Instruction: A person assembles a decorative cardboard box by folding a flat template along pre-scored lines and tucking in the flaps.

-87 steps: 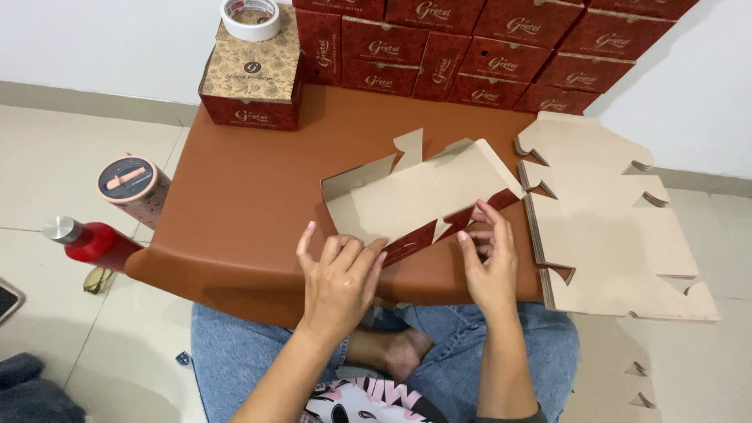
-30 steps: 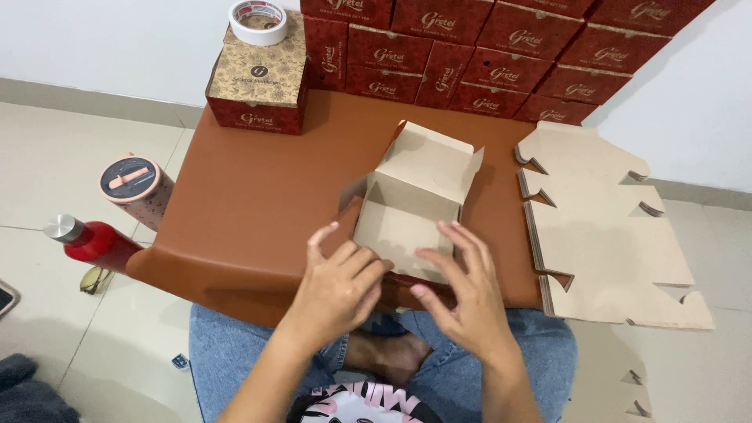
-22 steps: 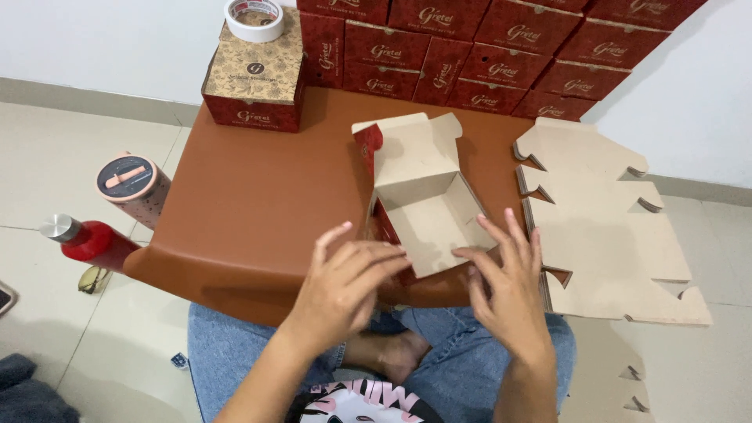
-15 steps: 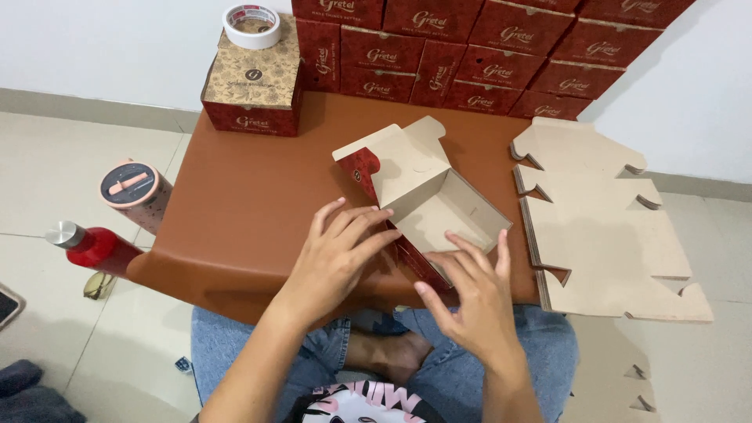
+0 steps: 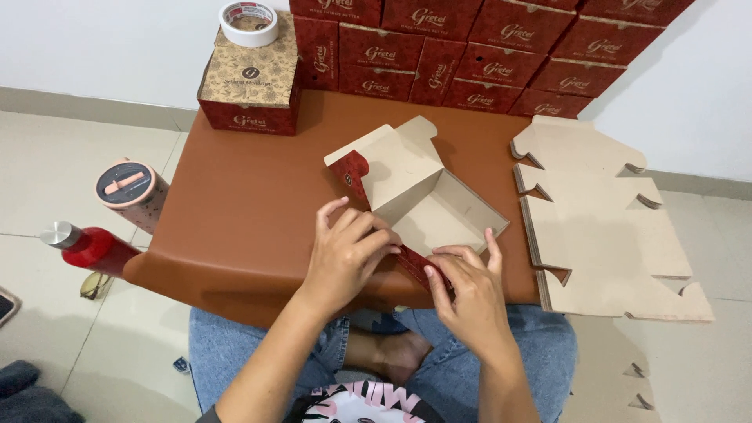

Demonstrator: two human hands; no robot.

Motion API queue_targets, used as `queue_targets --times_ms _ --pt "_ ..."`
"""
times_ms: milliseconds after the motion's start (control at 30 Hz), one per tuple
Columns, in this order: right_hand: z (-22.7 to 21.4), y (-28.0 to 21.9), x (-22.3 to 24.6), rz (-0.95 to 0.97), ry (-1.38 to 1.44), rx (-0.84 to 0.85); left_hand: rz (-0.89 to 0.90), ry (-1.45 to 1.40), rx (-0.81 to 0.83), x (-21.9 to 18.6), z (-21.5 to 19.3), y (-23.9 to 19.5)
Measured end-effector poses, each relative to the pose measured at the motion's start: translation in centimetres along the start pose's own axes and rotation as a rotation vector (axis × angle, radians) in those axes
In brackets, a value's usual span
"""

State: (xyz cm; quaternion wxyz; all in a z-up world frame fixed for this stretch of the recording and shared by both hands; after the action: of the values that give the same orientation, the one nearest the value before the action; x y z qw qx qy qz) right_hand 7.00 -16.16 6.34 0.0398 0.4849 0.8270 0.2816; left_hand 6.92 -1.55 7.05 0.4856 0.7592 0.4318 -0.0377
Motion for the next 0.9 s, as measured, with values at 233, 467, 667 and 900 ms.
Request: queue_targets --times_ms 233,467,667,900 --pt "0.4 -0.5 -0.5 0.007 -0.001 -0.036 0.084 0.016 -0.034 -1.1 0.8 -0.3" --pt "0.5 -0.6 -0.4 -0.024 -0.021 -0.054 0.114 0.034 -0.030 -1.5 0.9 -0.1" --pt "0.4 -0.9 -0.4 -0.014 -0.022 -0.091 0.211 0.110 0.046 -2.8 2.4 -0.8" --pt "1.1 -2.6 -5.6 0.038 -0.012 -0.082 0.086 0.030 0.060 -1.2 0.7 -1.0"
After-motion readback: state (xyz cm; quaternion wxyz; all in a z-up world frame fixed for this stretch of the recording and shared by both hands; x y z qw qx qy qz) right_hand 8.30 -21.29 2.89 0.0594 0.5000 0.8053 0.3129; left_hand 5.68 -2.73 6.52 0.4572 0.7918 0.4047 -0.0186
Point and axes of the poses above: each hand's wrist, its own y-axis towards the middle knuckle, its own z-axis out of the palm, x = y × z, the point moved 10 cm from there along y, towards the middle knuckle, and after that the axes turned 12 degrees about -y, right-handed, at the moved point
